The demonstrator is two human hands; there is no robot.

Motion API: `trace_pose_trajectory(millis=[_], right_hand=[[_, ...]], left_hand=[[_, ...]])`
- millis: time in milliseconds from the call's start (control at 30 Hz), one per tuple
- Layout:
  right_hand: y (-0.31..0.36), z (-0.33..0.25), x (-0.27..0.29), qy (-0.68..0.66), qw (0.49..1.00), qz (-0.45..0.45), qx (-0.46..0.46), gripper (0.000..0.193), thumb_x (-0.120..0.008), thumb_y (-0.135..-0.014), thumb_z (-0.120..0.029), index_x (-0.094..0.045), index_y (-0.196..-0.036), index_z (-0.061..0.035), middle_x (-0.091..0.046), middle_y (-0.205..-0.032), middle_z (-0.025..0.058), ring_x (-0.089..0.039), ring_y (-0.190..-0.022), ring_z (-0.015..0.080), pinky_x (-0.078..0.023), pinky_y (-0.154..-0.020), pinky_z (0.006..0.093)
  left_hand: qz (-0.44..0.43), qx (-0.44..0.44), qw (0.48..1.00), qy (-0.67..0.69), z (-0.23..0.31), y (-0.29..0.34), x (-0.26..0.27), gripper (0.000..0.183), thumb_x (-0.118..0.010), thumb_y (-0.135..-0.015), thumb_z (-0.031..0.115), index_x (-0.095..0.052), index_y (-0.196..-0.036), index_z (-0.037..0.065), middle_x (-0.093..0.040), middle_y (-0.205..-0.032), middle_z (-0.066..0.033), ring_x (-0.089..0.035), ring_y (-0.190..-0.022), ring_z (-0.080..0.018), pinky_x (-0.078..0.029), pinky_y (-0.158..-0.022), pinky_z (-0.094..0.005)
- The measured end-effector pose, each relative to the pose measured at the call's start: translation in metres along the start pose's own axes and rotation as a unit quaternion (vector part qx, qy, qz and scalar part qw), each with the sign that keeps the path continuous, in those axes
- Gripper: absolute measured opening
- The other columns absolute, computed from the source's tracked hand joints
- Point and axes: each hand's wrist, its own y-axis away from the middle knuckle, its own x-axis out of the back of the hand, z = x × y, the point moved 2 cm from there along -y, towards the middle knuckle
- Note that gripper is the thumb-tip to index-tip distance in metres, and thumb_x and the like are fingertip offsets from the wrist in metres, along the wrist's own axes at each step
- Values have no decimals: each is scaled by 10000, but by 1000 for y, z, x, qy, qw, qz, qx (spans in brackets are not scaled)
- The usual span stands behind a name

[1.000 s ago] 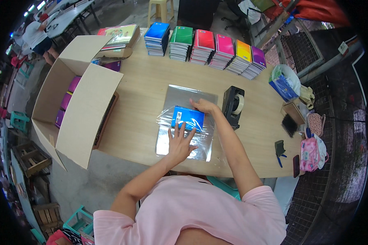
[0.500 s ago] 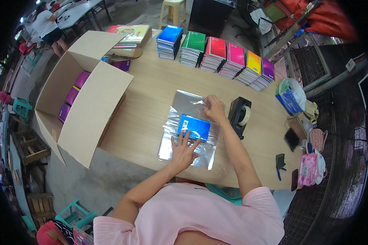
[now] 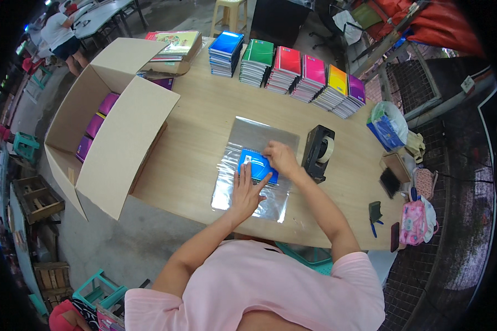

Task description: The person packages notebooks by picking stacks of different colored notebooks from a table, placing them into plastic sleeves, and sealing the sleeves with tape before placing them into a cardboard box.

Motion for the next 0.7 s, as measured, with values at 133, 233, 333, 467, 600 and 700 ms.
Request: trace_pose_trajectory(millis=[133,233,333,467,600,700], right_hand=[[31,-20,-21,14,995,84,-47,130,-640,-704,-25,-712,-805,-62,-598,-782,115,-626,-779,313,-507,-687,417],[37,-28,-30,25,989,117,-90,120,-630,-696,-14,-696,-788,-53,-593,-781,113,-619,-787,314,-501,-682,425],[37,-33,-31,24,988,118,-101,108,-628,-666,-1,-663,-759,-45,-578,-785,117,-610,-799,318,-497,-685,437],[36,-33,-33,16,988,115,-106,110,-634,-614,11,-605,-712,-30,-563,-806,129,-600,-815,332,-499,-690,452],[37,-33,-34,32,989,104,-105,94,-629,-628,5,-612,-716,-23,-561,-802,140,-599,-820,334,-501,-688,453],[36,-37,-36,49,988,112,-95,55,-626,-690,-18,-652,-732,-41,-574,-782,113,-604,-786,310,-504,-690,427]], left_hand=[[16,-40,994,-101,-9,-5,-18,666,-680,-787,94,-470,-1396,262,-91,-1524,-337,-80,-1417,-524,-159,-1129,-592],[19,-39,994,-95,-8,-11,-24,472,-552,-855,90,-564,-1310,212,-77,-1521,-360,-88,-1409,-544,-126,-1121,-627],[9,-24,992,-126,-8,-17,-30,377,-534,-889,144,-608,-1257,172,-75,-1527,-353,-84,-1412,-540,-108,-1111,-652],[52,-27,989,-133,-9,-20,-36,343,-546,-890,186,-636,-1215,119,-66,-1535,-341,-69,-1413,-541,-89,-1101,-676],[15,-9,984,-179,-6,-25,-37,398,-555,-885,213,-607,-1251,67,-59,-1537,-337,-55,-1413,-542,-83,-1090,-692],[31,-8,983,-180,-8,-27,-39,424,-554,-881,224,-597,-1255,29,-56,-1535,-341,-47,-1413,-542,-76,-1081,-704]])
